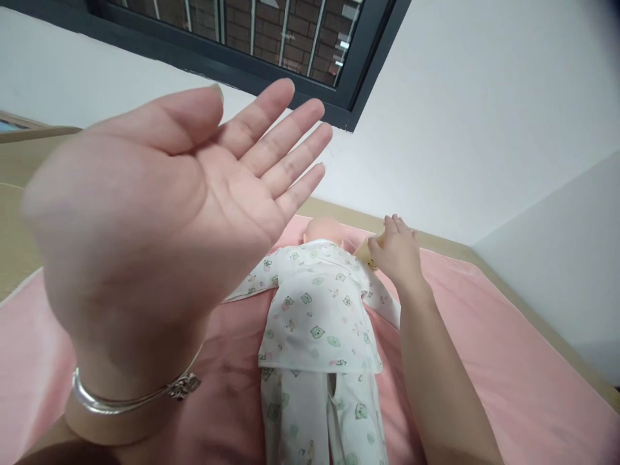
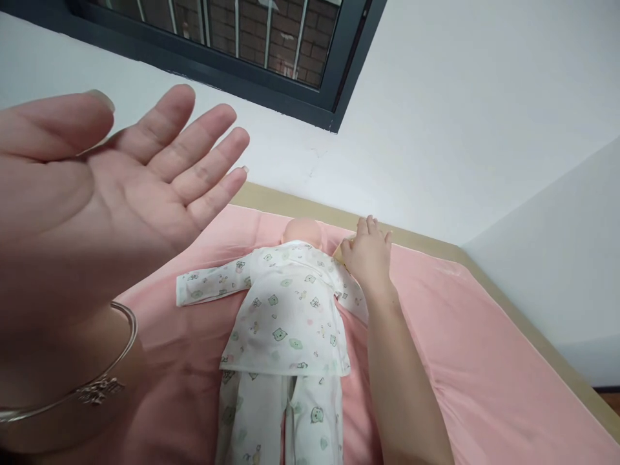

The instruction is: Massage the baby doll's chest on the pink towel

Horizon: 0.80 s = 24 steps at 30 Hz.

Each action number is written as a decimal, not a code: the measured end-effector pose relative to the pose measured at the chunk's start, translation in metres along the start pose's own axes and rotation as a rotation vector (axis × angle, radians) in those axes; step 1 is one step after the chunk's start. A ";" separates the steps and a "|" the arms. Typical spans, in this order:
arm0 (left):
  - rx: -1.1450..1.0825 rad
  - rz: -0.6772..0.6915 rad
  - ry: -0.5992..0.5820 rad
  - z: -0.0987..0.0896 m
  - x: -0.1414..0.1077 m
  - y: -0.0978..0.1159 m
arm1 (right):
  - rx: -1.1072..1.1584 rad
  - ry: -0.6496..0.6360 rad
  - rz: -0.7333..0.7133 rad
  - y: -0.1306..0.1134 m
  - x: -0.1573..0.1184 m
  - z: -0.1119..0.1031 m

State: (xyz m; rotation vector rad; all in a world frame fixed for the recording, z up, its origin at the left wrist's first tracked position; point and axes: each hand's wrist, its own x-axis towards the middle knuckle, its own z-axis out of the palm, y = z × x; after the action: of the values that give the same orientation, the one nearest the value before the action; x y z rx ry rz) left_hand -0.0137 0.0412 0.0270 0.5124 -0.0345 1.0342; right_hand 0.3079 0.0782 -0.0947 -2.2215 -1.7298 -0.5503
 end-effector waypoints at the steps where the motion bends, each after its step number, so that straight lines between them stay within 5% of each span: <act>1: -0.012 0.008 -0.013 -0.001 0.001 0.000 | 0.003 -0.005 0.004 0.000 0.000 0.000; 16: -0.033 -0.046 -0.168 -0.008 0.002 -0.003 | 0.223 -0.101 0.037 0.004 0.003 -0.003; 19: 0.029 -0.068 -0.164 -0.009 0.000 -0.006 | 0.324 -0.101 0.057 0.004 0.002 -0.016; 24: 0.141 -0.111 -0.141 -0.002 -0.006 -0.027 | 0.643 0.108 -0.040 -0.015 -0.027 -0.064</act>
State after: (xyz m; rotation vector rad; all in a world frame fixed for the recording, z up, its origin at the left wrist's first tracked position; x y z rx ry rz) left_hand 0.0054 0.0264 0.0135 0.7081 -0.0580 0.8946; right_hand 0.2790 0.0307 -0.0502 -1.6748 -1.6043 -0.0879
